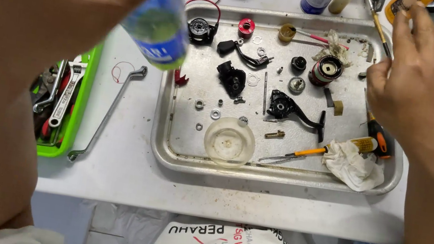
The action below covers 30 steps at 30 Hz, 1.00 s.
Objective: Cleaning and repairing the internal components of a fishing reel using cleaning solution and cotton swabs.
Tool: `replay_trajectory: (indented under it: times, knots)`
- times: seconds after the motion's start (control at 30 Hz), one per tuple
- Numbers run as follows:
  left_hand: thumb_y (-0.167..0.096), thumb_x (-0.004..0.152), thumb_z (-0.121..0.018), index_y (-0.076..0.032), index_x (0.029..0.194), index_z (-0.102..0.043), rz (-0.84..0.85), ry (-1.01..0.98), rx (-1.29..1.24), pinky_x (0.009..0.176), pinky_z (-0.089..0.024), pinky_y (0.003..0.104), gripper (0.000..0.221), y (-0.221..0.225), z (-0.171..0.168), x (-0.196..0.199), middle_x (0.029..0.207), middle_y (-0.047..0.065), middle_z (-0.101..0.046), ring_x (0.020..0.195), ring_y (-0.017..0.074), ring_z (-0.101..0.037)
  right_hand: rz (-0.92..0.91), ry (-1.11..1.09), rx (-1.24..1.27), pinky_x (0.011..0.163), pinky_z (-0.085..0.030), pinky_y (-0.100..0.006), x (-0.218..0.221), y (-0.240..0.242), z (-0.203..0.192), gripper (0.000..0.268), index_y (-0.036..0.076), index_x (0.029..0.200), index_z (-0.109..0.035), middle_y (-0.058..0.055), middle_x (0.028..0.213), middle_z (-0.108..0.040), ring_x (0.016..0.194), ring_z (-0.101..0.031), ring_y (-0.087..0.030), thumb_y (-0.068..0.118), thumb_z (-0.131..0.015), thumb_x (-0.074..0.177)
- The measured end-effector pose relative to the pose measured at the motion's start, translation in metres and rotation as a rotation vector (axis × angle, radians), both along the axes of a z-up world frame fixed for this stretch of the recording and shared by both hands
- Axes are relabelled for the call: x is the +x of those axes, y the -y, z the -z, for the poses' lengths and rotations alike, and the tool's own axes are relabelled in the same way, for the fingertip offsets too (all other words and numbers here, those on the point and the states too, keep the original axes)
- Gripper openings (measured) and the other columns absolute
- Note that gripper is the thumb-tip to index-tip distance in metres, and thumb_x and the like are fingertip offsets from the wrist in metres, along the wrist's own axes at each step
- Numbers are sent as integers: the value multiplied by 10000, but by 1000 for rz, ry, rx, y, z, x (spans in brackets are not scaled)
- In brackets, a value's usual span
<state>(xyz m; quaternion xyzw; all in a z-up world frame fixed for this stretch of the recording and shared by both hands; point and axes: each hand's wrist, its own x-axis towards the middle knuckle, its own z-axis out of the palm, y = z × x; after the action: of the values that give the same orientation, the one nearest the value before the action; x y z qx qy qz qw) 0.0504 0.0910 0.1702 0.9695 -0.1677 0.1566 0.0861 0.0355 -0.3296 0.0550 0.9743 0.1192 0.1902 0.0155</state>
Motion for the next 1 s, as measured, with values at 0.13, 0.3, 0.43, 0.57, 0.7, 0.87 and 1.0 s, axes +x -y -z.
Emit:
replay_trajectory:
  times: [0.13, 0.3, 0.43, 0.57, 0.7, 0.87, 1.0]
  knots:
    - [-508, 1163, -745, -189, 890, -766, 195, -71, -67, 496, -373, 395, 421, 73, -23, -28, 735, -39, -745, 547, 138, -590, -260, -184, 284, 1130, -298, -653, -27, -34, -35, 684, -88, 1586, -399, -340, 1583, -440, 1428, -405, -471, 300, -570, 1050]
    - [-204, 950, -797, -57, 1008, -583, 805, 168, -415, 566, -403, 479, 266, 140, -8, -25, 831, 96, -710, 678, 344, -627, -627, -474, 798, 1205, -373, -461, -41, -56, -43, 1064, -48, 1482, -376, -200, 1482, -523, 1418, -477, -347, 438, -794, 632]
    - [-298, 920, -868, -86, 1039, -554, 855, 197, -464, 578, -372, 461, 397, 160, -4, -14, 868, 85, -653, 726, 341, -580, -651, -520, 1108, 1017, -552, -338, -39, -39, -36, 701, -20, 1338, -469, -120, 1249, -592, 1187, -622, -256, 149, -797, 742]
    - [-211, 1118, -578, -61, 1161, -471, 1227, -27, -438, 654, -384, 422, 189, 156, -7, 6, 900, 104, -622, 700, 260, -564, -750, -676, 1067, 865, -615, -339, -27, -9, -24, 699, 16, 1238, -546, -116, 1139, -650, 1058, -688, -245, 390, -789, 701]
    - [-351, 1153, -358, -28, 1266, -368, 1306, -109, -401, 771, -446, 489, 343, 163, 9, 27, 1300, 204, -667, 962, 428, -667, -812, -756, 1147, 715, -676, -317, -20, -11, -21, 637, 20, 1116, -605, -139, 984, -738, 866, -780, -264, 492, -763, 720]
    - [-349, 1218, -411, -56, 1479, -291, 1149, -81, -221, 758, -444, 479, 410, 169, 21, 34, 1354, 172, -648, 1046, 399, -656, -827, -689, 1148, 809, -656, -335, -8, -7, 0, 624, -3, 1132, -596, -156, 992, -734, 895, -766, -266, 431, -760, 715]
    - [-381, 1192, -452, -80, 1457, -401, 951, 141, -106, 590, -442, 490, 404, 182, 35, 44, 1041, 114, -740, 887, 367, -656, -765, -606, 1173, 877, -656, -355, 0, -1, 15, 672, -28, 1298, -494, -168, 1114, -671, 981, -731, -283, 246, -758, 744]
